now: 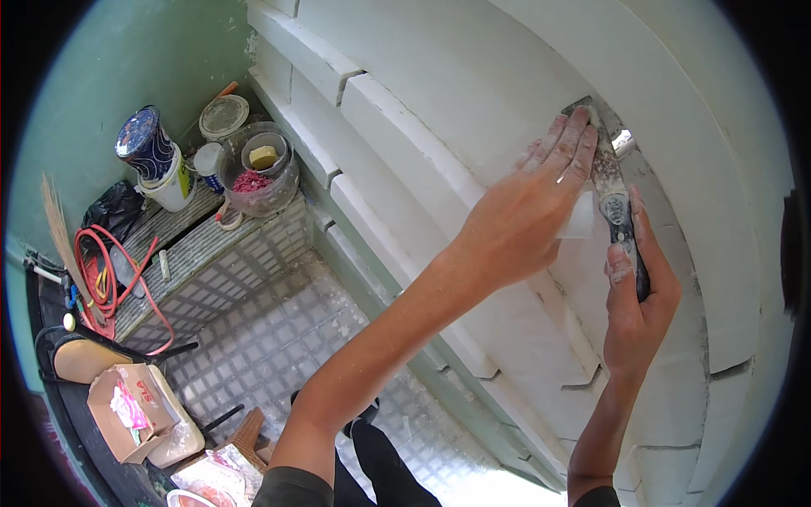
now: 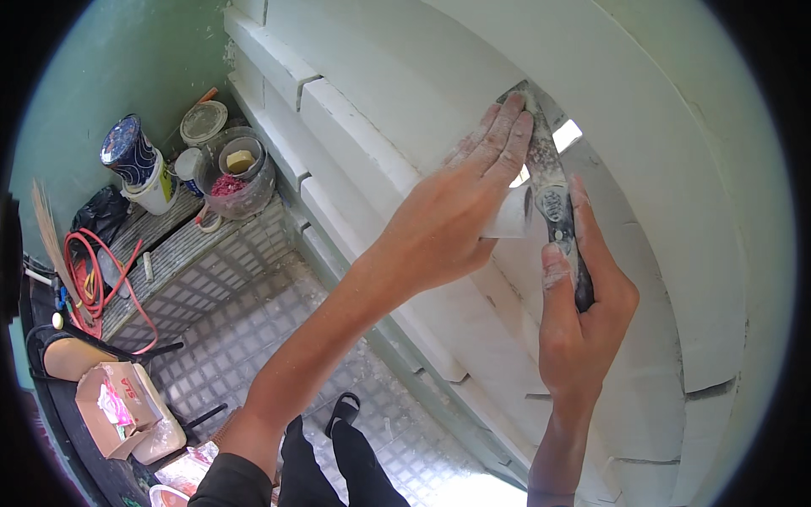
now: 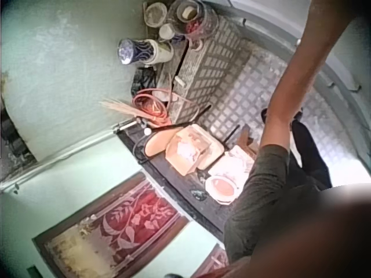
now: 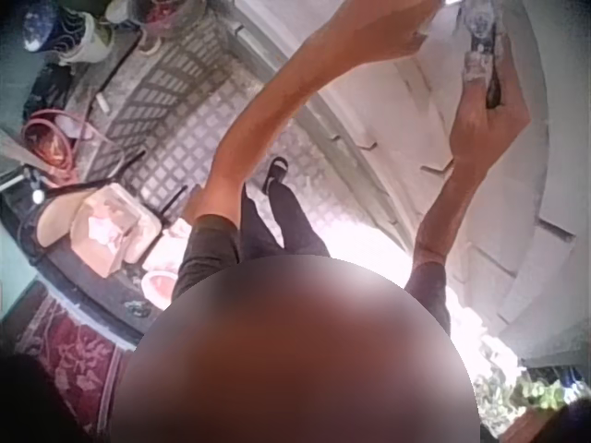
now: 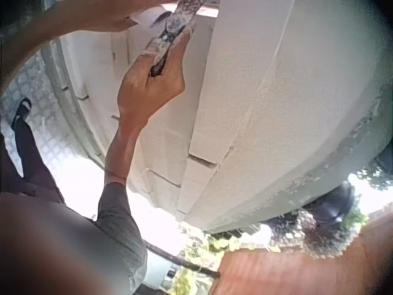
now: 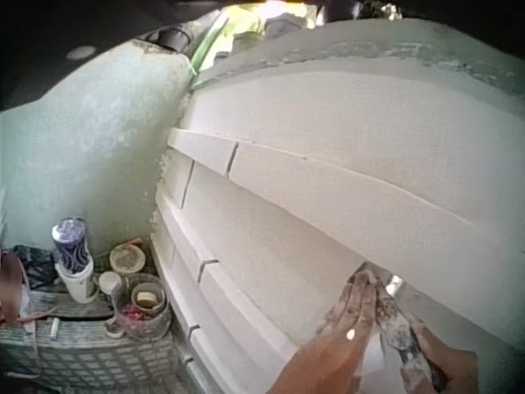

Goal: Using a putty knife and sandpaper to scrape and smooth a concrete wall surface.

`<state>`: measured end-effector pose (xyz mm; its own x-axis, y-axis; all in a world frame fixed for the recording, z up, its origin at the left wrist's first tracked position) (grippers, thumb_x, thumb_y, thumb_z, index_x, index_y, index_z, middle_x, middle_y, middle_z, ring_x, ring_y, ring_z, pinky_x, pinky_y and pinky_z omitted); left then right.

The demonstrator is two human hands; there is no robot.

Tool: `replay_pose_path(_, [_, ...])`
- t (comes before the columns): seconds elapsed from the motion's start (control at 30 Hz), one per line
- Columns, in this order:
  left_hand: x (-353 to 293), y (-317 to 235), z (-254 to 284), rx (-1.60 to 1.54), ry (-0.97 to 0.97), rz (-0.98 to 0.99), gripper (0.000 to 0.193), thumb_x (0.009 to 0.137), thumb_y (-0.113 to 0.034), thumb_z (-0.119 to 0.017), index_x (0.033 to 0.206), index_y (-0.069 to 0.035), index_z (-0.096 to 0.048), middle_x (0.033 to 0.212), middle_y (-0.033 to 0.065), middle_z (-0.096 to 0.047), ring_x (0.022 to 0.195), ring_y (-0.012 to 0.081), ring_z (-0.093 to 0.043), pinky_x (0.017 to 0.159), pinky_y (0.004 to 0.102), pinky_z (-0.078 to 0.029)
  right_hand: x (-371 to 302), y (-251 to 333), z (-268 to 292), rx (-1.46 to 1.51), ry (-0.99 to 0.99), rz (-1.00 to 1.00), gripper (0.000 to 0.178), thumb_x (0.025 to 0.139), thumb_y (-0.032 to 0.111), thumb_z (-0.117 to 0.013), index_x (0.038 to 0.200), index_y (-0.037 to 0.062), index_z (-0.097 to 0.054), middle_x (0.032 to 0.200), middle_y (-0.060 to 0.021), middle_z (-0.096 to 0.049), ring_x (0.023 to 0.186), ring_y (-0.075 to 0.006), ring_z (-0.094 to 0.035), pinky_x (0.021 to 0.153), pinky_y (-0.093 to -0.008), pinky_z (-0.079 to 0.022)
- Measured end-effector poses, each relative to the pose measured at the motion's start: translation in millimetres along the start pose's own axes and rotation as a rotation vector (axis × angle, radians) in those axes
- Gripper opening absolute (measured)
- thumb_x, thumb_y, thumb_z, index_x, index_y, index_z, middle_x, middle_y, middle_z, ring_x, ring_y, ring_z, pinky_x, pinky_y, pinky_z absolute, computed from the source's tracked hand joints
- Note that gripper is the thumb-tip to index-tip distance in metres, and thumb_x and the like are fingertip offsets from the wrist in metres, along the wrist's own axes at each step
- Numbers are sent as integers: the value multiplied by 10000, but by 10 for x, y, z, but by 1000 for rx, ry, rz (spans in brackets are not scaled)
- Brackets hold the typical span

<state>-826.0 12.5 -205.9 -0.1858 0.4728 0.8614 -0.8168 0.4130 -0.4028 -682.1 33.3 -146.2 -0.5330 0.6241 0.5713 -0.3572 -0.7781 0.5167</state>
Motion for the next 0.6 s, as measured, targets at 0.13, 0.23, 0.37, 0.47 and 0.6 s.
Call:
replay_pose_path(0.13, [41,6,-83,-60,-45,-10,968,691,133,-637,1574,82,-244,1644,295,-252,1508,474,-290,1218,498,-342,27,-3,-6,-42,-25,36,500,928,25,-579,1427,-9,-604,868,-41,-666,651,-78,-405,577,-244,-323])
replay_pose_path(0.23, [74,59,-73,-29,-64,-20,947,698,122,-643,1565,89,-261,1621,315,-284,1502,472,-301,1207,485,-355,73,-6,-51,-69,-49,21,492,940,47,-576,1429,10,-610,804,5,-590,619,-54,-376,559,-229,-294])
replay_pose_path(0.37, [203,210,-21,37,-20,-35,931,708,97,-667,1555,96,-280,1596,332,-317,1500,466,-304,1199,471,-365,356,19,-171,-105,-53,95,475,956,82,-583,1428,40,-623,717,49,-494,590,-37,-344,558,-216,-276])
replay_pose_path(0.47, [213,319,75,24,-104,49,929,711,74,-691,1549,100,-291,1576,342,-344,1501,461,-300,1200,462,-359,370,56,-295,-85,-37,59,470,961,90,-593,1427,46,-626,717,56,-478,591,-36,-343,556,-216,-263])
replay_pose_path(0.6, [152,181,104,-7,-41,13,949,696,83,-698,1549,109,-282,1606,336,-292,1504,481,-285,1217,483,-333,206,19,-124,-63,-32,137,485,960,77,-582,1442,36,-608,750,45,-530,596,-33,-341,551,-213,-254])
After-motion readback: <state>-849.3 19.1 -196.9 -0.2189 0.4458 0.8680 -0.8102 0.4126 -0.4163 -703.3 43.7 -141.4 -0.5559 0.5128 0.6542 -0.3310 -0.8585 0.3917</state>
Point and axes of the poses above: each hand's wrist, its own x-axis towards the middle knuckle, its own z-axis out of the back of the hand, y = z × x, the point moved 6 cm from there along x, towards the middle knuckle
